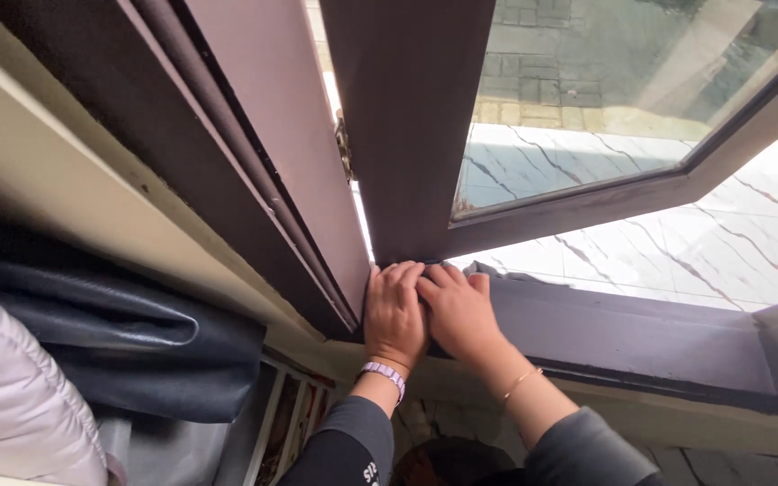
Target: The person wipes the brown window frame with a dark cloth, moving along the bottom sill, vertical sides, and top edge. The person repeatedly wipes the same sections of the frame throughout the clip.
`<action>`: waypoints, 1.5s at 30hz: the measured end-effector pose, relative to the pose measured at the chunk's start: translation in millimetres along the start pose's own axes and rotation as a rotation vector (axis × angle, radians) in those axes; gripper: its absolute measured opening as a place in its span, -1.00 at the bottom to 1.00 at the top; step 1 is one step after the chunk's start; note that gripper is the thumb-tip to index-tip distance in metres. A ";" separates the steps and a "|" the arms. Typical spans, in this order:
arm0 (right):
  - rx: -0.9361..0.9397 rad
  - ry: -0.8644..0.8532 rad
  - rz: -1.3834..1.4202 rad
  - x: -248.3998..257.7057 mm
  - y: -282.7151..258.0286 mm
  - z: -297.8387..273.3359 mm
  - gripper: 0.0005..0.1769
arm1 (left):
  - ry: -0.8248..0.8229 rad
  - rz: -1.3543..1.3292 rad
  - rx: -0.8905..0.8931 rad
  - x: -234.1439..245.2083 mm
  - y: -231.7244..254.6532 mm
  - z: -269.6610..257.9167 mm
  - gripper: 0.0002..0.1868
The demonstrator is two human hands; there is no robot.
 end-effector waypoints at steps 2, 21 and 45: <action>0.091 0.098 -0.141 -1.1 12.1 1.8 -0.71 | -0.042 0.035 -0.045 3.8 6.0 3.8 -0.67; -0.857 -0.462 -0.471 87.5 107.7 -53.4 -0.60 | -0.093 0.037 -0.067 16.1 13.3 10.1 -0.67; -0.939 -0.167 0.472 42.4 40.8 -9.9 -0.50 | -0.305 0.110 0.008 -20.7 39.3 30.0 -0.87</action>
Point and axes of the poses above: each hand's wrist, its own z-axis towards the middle knuckle, its own x-axis out of the back of the hand, y = z × x, the point moved 1 cm from there along z, towards the middle knuckle, and after that the axes turned 3 degrees about -x, right-handed, at the moved point
